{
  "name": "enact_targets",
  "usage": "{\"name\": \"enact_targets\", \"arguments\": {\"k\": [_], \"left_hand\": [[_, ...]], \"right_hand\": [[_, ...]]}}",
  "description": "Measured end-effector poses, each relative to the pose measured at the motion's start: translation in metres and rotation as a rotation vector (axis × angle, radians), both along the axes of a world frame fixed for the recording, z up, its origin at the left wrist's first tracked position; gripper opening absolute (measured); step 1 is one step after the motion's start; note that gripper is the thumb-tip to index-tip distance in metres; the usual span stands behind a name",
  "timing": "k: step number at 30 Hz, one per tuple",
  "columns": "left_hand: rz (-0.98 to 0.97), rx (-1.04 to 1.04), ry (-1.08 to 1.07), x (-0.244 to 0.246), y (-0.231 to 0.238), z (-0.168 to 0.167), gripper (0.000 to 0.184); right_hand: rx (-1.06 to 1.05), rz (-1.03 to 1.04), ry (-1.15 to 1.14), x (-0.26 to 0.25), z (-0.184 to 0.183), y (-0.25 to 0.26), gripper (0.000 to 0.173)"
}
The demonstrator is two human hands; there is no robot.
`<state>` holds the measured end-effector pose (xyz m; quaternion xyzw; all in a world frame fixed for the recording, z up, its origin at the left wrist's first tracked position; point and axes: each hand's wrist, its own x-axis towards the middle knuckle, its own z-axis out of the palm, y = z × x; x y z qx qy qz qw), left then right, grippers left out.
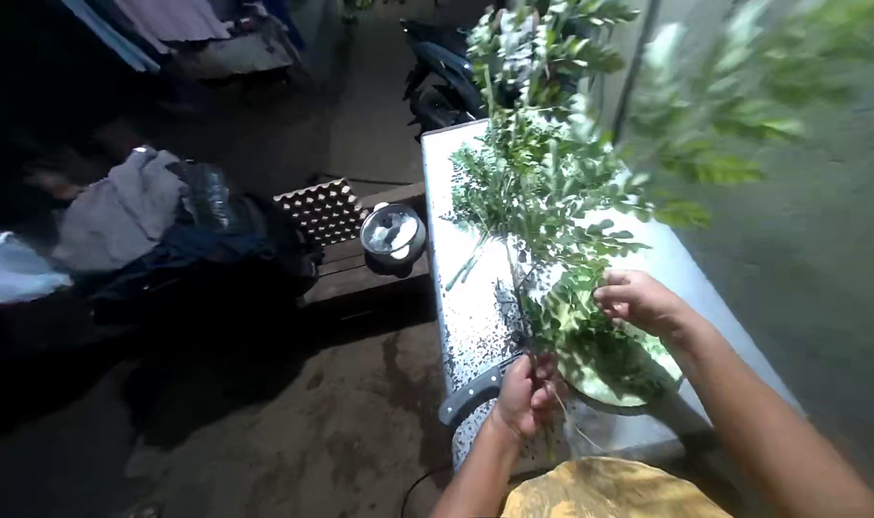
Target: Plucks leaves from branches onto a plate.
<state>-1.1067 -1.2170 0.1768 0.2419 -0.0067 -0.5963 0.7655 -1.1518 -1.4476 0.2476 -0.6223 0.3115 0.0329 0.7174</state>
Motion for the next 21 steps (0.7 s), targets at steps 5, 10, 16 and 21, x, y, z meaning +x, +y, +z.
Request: {"name": "enact_targets", "arguments": {"k": [5, 10, 16, 21], "left_hand": [[-0.058, -0.099, 0.057, 0.001, -0.002, -0.006, 0.044], [-0.047, -0.083, 0.034, 0.003, 0.000, -0.006, 0.045], [-0.081, -0.122, 0.022, 0.004, -0.003, -0.007, 0.043], [-0.155, -0.207, 0.088, 0.001, -0.007, -0.006, 0.031]], "right_hand": [[-0.030, -0.024, 0.010, -0.013, -0.008, -0.010, 0.007], [-0.075, -0.154, 0.006, -0.032, -0.015, -0.029, 0.007], [-0.693, 0.368, 0.103, -0.046, -0.029, -0.013, 0.020], [-0.374, 0.115, -0.052, -0.034, -0.028, 0.017, 0.017]]}}
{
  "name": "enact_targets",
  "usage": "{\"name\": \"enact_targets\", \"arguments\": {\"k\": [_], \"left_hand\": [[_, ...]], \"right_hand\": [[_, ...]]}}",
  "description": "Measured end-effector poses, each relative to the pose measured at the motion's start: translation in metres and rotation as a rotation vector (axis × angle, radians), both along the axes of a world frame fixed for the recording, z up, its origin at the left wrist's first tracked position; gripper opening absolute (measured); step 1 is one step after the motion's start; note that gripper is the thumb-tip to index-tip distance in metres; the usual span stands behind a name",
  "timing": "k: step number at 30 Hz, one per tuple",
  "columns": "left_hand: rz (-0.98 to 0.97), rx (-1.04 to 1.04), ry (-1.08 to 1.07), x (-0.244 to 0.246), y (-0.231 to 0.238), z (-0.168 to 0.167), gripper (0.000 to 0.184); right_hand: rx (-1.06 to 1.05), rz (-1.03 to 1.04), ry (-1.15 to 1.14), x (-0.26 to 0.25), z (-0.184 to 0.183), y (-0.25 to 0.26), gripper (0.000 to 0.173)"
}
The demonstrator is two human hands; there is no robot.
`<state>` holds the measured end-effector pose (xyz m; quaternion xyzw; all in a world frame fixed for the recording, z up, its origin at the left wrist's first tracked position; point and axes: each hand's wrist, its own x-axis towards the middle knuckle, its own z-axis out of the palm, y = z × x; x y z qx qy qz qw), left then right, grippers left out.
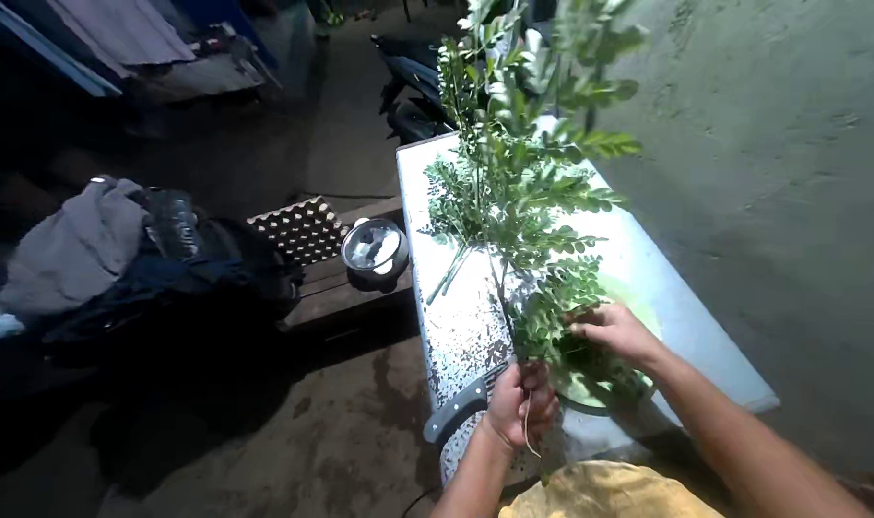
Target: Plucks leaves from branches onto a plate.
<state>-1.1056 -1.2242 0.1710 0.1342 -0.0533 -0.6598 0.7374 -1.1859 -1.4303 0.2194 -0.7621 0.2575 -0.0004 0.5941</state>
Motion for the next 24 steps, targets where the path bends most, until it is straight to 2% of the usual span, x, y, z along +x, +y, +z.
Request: {"name": "enact_targets", "arguments": {"k": [3, 5, 7, 10, 13, 15, 16, 19, 21, 24], "left_hand": [[-0.063, -0.045, 0.010, -0.002, -0.002, -0.002, 0.026], [-0.093, -0.069, 0.013, -0.002, -0.002, -0.005, 0.027], [-0.108, -0.083, 0.036, -0.003, 0.000, -0.008, 0.027], [-0.056, -0.008, 0.016, -0.002, 0.005, -0.006, 0.029], [0.007, 0.103, -0.162, 0.004, 0.012, -0.006, 0.043], [0.034, 0.141, -0.263, 0.012, 0.019, -0.007, 0.065], [0.071, 0.180, -0.323, 0.014, 0.022, -0.006, 0.068], [0.198, 0.472, -0.629, 0.012, 0.019, 0.014, 0.028], [0.231, 0.585, -0.700, 0.009, 0.017, 0.021, 0.025], [0.210, 0.584, -0.775, 0.009, 0.025, 0.022, 0.026]], "right_hand": [[0.525, -0.044, -0.044, 0.007, 0.002, 0.010, 0.010], [0.643, -0.016, -0.058, 0.009, 0.000, 0.013, 0.008], [0.647, -0.022, -0.013, 0.012, 0.001, 0.014, 0.008], [0.512, -0.080, 0.077, 0.017, 0.003, 0.011, 0.005], [0.428, -0.187, 0.064, 0.018, 0.009, 0.006, 0.004], [0.446, -0.225, 0.003, 0.015, 0.010, 0.003, 0.007], [0.461, -0.236, -0.010, 0.014, 0.010, 0.002, 0.007], [0.477, -0.230, -0.002, 0.013, 0.009, 0.003, 0.007], [0.486, -0.250, 0.027, 0.012, 0.012, 0.003, 0.006], [0.505, -0.286, 0.065, 0.012, 0.015, -0.007, 0.007]]}}
